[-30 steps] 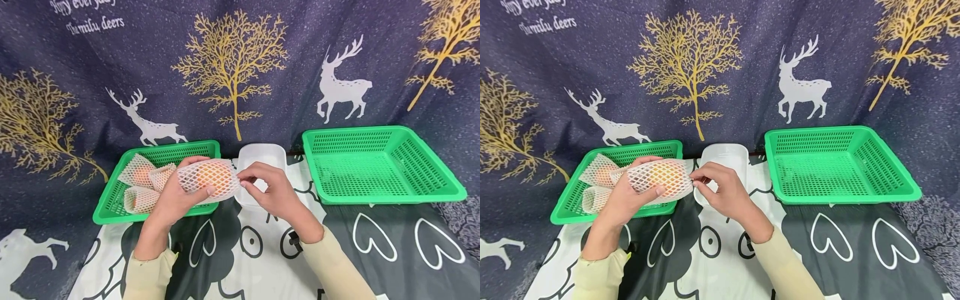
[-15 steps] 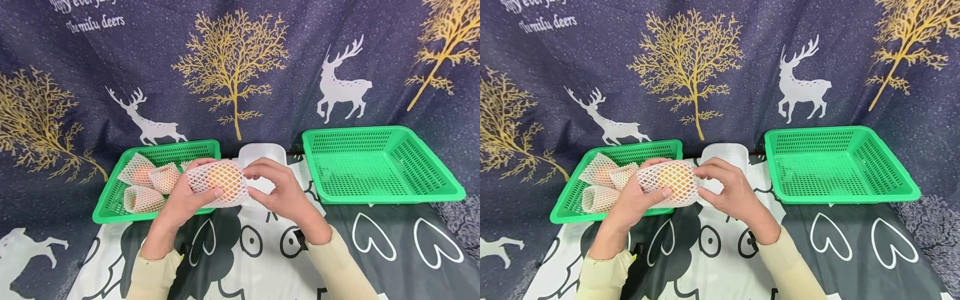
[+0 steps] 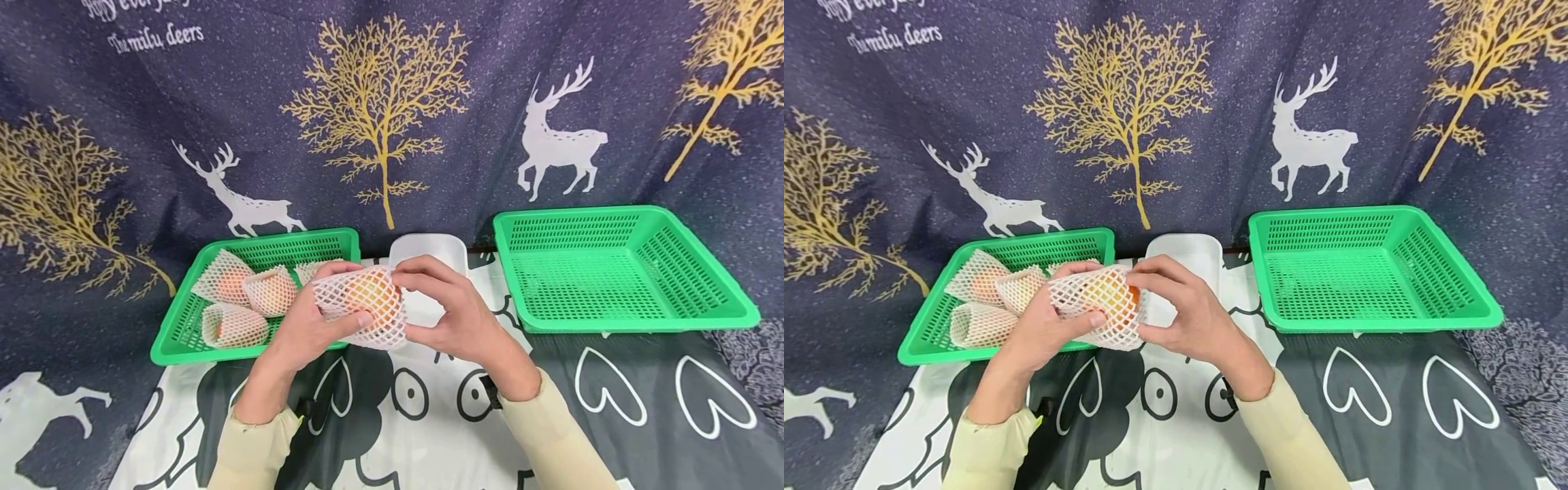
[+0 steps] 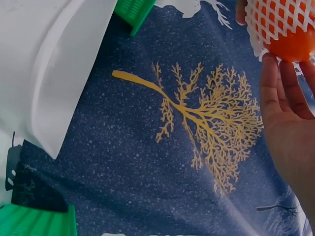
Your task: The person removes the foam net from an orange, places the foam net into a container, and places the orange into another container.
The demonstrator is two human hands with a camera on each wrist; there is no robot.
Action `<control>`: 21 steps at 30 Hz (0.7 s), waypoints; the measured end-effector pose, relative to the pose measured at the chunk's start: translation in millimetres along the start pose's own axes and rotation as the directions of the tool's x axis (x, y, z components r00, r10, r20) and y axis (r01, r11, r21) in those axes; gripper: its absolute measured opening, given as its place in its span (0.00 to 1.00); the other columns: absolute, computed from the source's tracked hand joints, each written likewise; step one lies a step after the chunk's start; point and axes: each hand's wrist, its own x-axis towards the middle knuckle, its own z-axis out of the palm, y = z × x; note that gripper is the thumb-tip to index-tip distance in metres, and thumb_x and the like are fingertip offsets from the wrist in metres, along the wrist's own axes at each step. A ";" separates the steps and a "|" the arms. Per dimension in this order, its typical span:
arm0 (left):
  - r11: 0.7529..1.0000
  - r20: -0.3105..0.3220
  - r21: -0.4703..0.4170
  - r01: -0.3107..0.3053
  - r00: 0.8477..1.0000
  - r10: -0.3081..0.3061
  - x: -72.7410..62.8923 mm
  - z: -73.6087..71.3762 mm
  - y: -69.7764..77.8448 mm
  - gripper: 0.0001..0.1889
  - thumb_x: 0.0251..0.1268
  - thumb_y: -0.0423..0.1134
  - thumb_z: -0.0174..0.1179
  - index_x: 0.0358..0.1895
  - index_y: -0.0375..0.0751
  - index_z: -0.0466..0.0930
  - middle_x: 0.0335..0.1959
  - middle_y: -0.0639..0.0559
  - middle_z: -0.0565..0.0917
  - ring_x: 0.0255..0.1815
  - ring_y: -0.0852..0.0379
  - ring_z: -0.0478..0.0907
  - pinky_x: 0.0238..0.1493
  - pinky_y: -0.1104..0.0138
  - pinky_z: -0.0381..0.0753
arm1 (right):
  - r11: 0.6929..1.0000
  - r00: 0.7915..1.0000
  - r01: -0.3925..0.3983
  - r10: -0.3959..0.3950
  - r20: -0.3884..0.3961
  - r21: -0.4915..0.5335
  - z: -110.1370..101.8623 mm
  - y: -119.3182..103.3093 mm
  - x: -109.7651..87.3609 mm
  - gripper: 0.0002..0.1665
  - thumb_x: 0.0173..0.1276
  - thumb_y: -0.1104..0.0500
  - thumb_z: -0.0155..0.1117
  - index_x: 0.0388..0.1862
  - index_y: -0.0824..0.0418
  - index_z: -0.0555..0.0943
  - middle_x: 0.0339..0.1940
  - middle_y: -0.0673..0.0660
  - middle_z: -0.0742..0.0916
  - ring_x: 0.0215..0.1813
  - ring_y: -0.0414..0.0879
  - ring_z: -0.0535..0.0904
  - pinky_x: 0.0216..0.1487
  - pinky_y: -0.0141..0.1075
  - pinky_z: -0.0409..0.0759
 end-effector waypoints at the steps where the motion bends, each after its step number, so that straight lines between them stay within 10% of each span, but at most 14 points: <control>1: 1.000 0.002 0.001 0.000 1.000 0.000 0.3 0.6 -0.2 0.37 0.63 0.37 0.77 0.73 0.43 0.69 0.61 0.41 0.79 0.55 0.43 0.81 0.50 0.63 0.87 | 1.000 1.000 0.003 -0.003 0.005 0.003 0.3 0.1 -0.2 0.36 0.56 0.67 0.83 0.65 0.61 0.83 0.62 0.58 0.82 0.58 0.50 0.81 0.61 0.37 0.82; 21: 0.963 -0.056 0.263 0.065 0.997 -0.052 0.8 13.7 -0.7 0.41 0.55 0.43 0.83 0.73 0.52 0.71 0.59 0.51 0.82 0.52 0.48 0.82 0.49 0.61 0.86 | 0.988 0.989 -0.048 0.068 0.132 -0.146 14.5 -1.5 1.4 0.46 0.55 0.56 0.87 0.71 0.60 0.77 0.68 0.56 0.76 0.66 0.47 0.74 0.67 0.37 0.77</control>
